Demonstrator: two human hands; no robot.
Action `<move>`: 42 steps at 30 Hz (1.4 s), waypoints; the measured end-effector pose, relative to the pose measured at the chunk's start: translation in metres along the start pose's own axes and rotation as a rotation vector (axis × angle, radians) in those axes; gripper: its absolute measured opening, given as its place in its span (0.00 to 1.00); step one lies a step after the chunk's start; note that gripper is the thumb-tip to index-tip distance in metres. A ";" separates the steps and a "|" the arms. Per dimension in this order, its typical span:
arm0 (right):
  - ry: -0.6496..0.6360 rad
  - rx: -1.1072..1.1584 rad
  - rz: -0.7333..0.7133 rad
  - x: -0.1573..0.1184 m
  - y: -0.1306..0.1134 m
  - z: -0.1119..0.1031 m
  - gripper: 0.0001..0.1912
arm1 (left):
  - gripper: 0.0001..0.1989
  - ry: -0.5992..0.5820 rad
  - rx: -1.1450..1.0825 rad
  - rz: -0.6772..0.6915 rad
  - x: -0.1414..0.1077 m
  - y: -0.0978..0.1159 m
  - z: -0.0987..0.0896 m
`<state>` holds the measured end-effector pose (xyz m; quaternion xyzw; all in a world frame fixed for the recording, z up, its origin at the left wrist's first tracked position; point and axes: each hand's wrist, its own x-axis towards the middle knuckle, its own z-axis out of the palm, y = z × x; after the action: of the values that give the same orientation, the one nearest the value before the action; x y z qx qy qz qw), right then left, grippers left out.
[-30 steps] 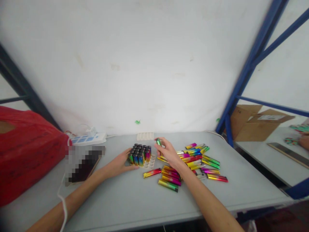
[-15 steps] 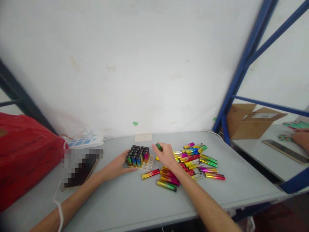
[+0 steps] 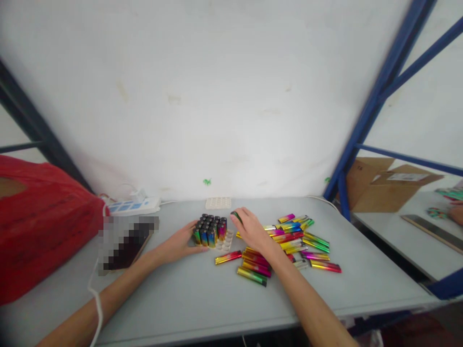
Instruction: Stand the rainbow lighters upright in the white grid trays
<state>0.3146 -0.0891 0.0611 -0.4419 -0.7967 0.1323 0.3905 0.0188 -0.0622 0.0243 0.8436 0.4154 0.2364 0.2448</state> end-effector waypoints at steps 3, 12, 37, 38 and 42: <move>-0.060 -0.105 -0.107 -0.002 -0.004 -0.008 0.20 | 0.38 -0.003 0.002 0.015 0.000 -0.001 0.000; -0.244 -0.051 -0.095 -0.008 -0.007 0.009 0.22 | 0.38 0.000 0.007 0.048 0.000 -0.004 0.001; -0.369 -0.339 -0.025 -0.002 -0.005 -0.005 0.22 | 0.38 0.002 0.029 0.006 -0.001 0.000 -0.001; -0.346 -0.350 -0.009 -0.003 0.004 -0.014 0.21 | 0.39 0.000 0.032 -0.009 0.000 0.001 -0.001; -0.352 -0.438 0.149 -0.009 0.052 -0.043 0.14 | 0.40 -0.005 0.045 -0.026 0.000 0.002 -0.001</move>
<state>0.3802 -0.0724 0.0555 -0.5433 -0.8271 0.0598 0.1308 0.0193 -0.0625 0.0263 0.8440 0.4309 0.2217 0.2299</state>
